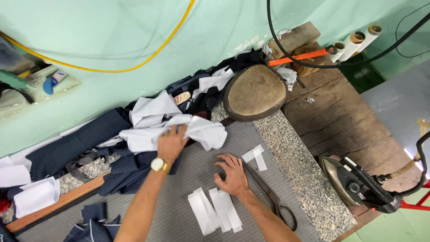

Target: A person cuts small strips of white interfacing and irons them onto blue fabric pieces at a tailoring workstation.

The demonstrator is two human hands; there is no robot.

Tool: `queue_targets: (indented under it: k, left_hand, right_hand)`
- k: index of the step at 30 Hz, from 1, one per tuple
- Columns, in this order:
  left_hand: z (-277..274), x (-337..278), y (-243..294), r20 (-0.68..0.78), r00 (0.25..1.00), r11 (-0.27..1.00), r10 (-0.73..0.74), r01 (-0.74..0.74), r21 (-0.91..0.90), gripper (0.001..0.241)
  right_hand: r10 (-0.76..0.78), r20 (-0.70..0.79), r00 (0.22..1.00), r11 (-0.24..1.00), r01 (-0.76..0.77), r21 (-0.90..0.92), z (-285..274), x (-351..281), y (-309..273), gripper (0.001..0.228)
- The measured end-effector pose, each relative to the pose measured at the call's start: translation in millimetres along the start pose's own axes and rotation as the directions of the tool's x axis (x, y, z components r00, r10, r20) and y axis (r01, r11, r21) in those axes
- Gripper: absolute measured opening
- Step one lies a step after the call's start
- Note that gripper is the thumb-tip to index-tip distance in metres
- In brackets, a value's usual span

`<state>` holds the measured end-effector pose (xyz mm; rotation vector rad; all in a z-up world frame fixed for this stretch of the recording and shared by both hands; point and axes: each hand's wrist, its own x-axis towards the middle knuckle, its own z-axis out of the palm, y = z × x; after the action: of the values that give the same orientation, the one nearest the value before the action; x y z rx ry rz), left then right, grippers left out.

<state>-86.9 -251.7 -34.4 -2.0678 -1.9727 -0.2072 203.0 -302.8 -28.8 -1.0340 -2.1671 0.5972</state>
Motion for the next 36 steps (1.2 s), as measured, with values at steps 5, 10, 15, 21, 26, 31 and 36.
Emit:
queue_targets:
  k: [5, 10, 15, 21, 26, 31, 36]
  left_hand:
    - [-42.7, 71.2, -37.1, 0.308, 0.941, 0.965, -0.139, 0.199, -0.17, 0.045]
    - [-82.4, 127.6, -49.2, 0.06, 0.982, 0.983, -0.181, 0.181, -0.005, 0.044]
    - [-96.4, 156.3, -23.8, -0.341, 0.929, 0.972, -0.144, 0.198, 0.129, 0.046]
    - [-96.1, 115.3, 4.8, 0.11, 0.976, 0.951, -0.19, 0.21, -0.228, 0.068]
    - [-104.0, 18.6, 6.7, -0.178, 0.931, 0.932, -0.319, 0.274, -0.236, 0.074]
    - [-81.3, -74.8, 13.5, -0.081, 0.975, 0.978, -0.206, 0.205, -0.026, 0.089]
    - [-29.7, -86.6, -38.8, -0.051, 0.997, 0.998, 0.065, -0.064, 0.012, 0.047]
  right_hand:
    - [0.011, 0.009, 1.0, 1.0, -0.012, 0.013, 1.6, 0.5, 0.4, 0.031]
    - [0.02, 0.006, 1.0, 1.0, -0.021, 0.004, 0.0, 1.8, 0.5, 0.032]
    - [0.0, -0.011, 1.0, 1.0, -0.001, -0.014, 0.6, 3.0, -0.4, 0.03]
    - [0.006, 0.015, 1.0, 1.0, -0.005, -0.01, 4.3, -1.3, 4.0, 0.03]
    - [0.016, 0.011, 1.0, 1.0, -0.016, -0.012, 3.6, -0.2, 3.0, 0.031]
    - [0.021, 0.024, 0.999, 1.0, -0.021, -0.007, 1.5, 1.3, -0.5, 0.031]
    - [0.015, 0.023, 1.0, 0.998, -0.013, -0.056, -2.2, -0.7, -6.8, 0.032]
